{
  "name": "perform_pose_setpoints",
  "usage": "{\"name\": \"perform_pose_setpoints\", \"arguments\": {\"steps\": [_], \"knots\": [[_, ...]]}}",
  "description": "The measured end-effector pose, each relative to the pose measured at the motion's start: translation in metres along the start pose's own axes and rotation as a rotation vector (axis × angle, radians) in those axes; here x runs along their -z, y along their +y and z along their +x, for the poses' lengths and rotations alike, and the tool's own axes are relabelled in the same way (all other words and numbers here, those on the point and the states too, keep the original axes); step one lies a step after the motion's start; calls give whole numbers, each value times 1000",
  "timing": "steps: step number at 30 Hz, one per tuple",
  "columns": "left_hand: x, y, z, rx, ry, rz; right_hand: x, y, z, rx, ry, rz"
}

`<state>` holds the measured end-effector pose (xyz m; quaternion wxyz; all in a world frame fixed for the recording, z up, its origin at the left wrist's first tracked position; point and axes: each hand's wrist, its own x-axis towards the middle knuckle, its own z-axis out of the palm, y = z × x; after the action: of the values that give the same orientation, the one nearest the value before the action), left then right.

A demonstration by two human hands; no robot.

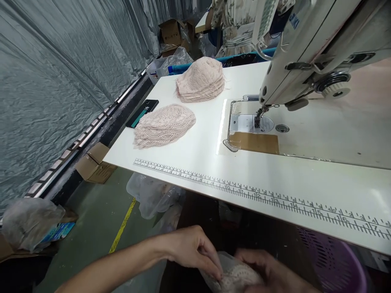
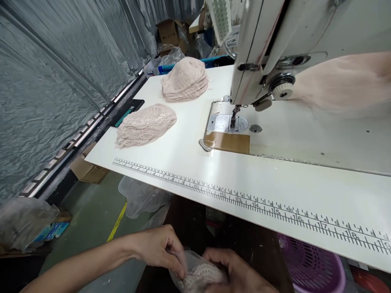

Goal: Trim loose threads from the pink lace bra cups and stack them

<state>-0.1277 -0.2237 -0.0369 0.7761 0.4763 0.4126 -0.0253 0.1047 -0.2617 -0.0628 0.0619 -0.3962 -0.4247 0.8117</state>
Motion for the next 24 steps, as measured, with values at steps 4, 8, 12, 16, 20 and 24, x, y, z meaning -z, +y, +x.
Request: {"name": "perform_pose_setpoints", "arguments": {"steps": [4,8,12,16,20,24], "knots": [[8,6,-5,-31,-83,14,13,7,-6,63,17,-27],[9,14,-6,-76,-133,99,17,9,-9,110,58,-68],[9,15,-6,-118,-203,171,15,4,-11,96,35,-56],[12,13,-5,-128,-226,161,9,-6,-11,95,-43,-24],[15,14,-6,-141,-313,136,6,-9,-8,147,-21,-62],[14,17,-5,-76,-250,136,5,-9,-8,147,7,-123]]}}
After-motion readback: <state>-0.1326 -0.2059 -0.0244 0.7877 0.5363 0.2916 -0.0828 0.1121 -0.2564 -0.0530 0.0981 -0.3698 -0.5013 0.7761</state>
